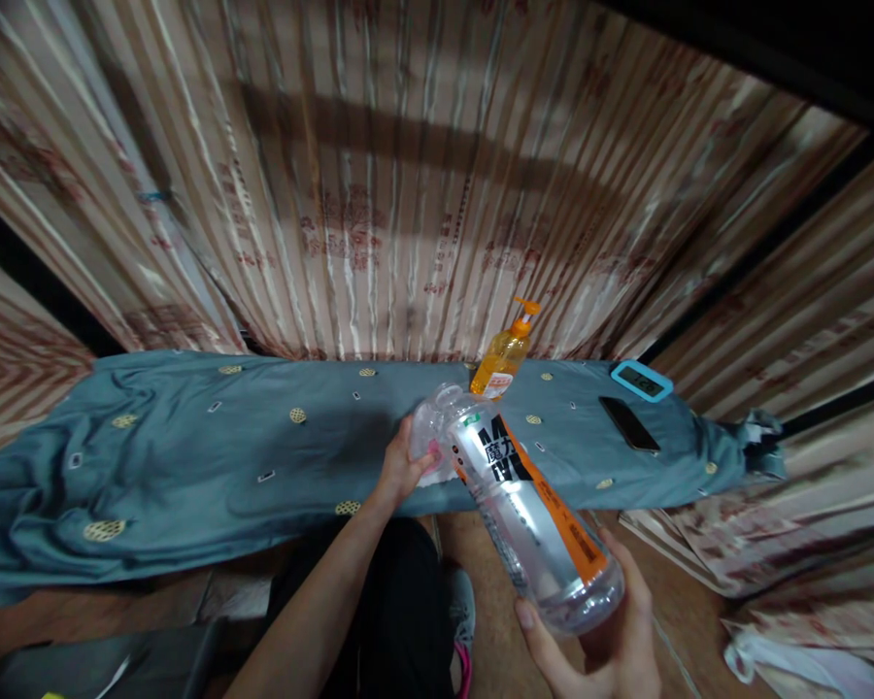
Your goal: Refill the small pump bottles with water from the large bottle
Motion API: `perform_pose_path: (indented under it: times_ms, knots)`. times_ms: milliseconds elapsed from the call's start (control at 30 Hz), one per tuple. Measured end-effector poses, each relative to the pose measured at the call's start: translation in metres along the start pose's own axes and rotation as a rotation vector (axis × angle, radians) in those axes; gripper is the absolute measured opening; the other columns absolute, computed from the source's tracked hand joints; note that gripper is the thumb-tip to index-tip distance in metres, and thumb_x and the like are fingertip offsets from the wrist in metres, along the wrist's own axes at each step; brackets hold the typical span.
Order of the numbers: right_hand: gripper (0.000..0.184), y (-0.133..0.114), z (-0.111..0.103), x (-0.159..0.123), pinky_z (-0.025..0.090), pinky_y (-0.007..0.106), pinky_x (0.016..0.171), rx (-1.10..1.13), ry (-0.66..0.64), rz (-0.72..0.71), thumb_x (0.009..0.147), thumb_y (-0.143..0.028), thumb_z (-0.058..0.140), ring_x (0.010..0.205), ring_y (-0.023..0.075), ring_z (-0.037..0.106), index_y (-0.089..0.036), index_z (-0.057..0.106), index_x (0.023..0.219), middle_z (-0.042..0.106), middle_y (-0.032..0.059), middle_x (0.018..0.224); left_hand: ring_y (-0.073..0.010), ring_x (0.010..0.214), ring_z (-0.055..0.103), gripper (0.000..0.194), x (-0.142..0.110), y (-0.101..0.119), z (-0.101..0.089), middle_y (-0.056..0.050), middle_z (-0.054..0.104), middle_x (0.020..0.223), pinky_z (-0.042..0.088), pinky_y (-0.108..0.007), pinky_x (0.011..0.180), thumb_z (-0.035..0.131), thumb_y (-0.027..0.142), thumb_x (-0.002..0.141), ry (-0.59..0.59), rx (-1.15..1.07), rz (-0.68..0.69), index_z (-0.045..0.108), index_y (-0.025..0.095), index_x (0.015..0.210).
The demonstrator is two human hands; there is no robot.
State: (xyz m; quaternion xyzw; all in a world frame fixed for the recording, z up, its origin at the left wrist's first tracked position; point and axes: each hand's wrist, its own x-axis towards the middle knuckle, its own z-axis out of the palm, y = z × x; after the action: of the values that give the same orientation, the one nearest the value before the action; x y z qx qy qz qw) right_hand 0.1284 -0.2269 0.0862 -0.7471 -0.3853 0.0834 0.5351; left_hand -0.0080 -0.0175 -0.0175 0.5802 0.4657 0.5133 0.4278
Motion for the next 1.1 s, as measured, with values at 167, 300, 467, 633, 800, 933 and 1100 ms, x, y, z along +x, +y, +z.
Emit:
perform_pose_path:
  times_ms: [167,300,467,633,800,933,1100]
  knots:
    - [0.106,0.007,-0.001,0.002,0.053,0.042,0.092,-0.018,0.01,-0.005,0.058,-0.064,0.077,0.114,0.032,0.06,-0.01,0.044,0.143,0.058,0.0185,0.132,-0.0231,0.099,0.067,0.05,-0.002,0.002,-0.001,-0.005,0.072,0.108,0.051,-0.036,0.093,0.081,0.023,0.068,-0.01,-0.03,-0.016,0.062,0.02,0.114]
    - [0.108,0.024,-0.005,0.009,0.055,0.042,0.086,-0.024,0.004,-0.039,0.054,-0.062,0.08,0.114,0.0346,0.06,-0.009,0.045,0.141,0.057,0.0209,0.132,-0.0243,0.108,0.065,0.05,-0.003,0.001,-0.001,-0.004,0.072,0.111,0.049,-0.036,0.098,0.081,0.022,0.066,0.001,-0.079,-0.011,0.064,0.021,0.113]
    - [0.111,0.024,-0.006,0.008,0.052,0.05,0.094,-0.042,-0.012,-0.018,0.051,-0.061,0.082,0.123,0.039,0.054,-0.009,0.045,0.142,0.057,0.0212,0.133,-0.0245,0.103,0.067,0.053,-0.003,-0.002,0.0,-0.006,0.072,0.111,0.051,-0.036,0.095,0.08,0.018,0.067,-0.023,-0.076,-0.002,0.061,0.019,0.117]
    - [0.103,0.004,0.001,0.002,0.035,0.054,0.114,0.033,0.014,0.003,0.061,-0.061,0.076,0.134,0.0369,0.048,-0.013,0.043,0.145,0.05,0.019,0.145,-0.0223,0.099,0.067,0.055,-0.002,-0.004,0.001,-0.003,0.071,0.107,0.052,-0.036,0.093,0.08,0.02,0.068,-0.016,-0.04,-0.002,0.059,0.021,0.118]
    - [0.103,0.007,0.0,0.003,0.043,0.053,0.108,0.036,-0.007,0.0,0.058,-0.057,0.08,0.132,0.0383,0.05,-0.013,0.044,0.144,0.052,0.0189,0.143,-0.0225,0.099,0.068,0.054,-0.001,-0.001,0.001,-0.004,0.071,0.108,0.054,-0.038,0.093,0.078,0.02,0.069,-0.026,-0.011,0.022,0.058,0.019,0.119]
    - [0.101,0.004,0.0,0.002,0.046,0.047,0.105,0.039,0.001,-0.001,0.061,-0.058,0.078,0.135,0.0354,0.048,-0.014,0.043,0.145,0.05,0.0177,0.146,-0.0239,0.101,0.069,0.055,-0.001,0.001,0.0,-0.006,0.072,0.109,0.054,-0.039,0.094,0.078,0.016,0.067,-0.02,-0.006,0.019,0.059,0.018,0.118]
    - [0.101,0.001,0.001,0.002,0.049,0.044,0.101,0.004,0.009,-0.028,0.062,-0.059,0.077,0.134,0.0333,0.049,-0.015,0.043,0.146,0.049,0.0161,0.148,-0.023,0.102,0.069,0.059,-0.002,0.001,-0.001,-0.004,0.072,0.107,0.054,-0.035,0.093,0.076,0.008,0.065,-0.029,0.001,-0.017,0.058,0.019,0.121]
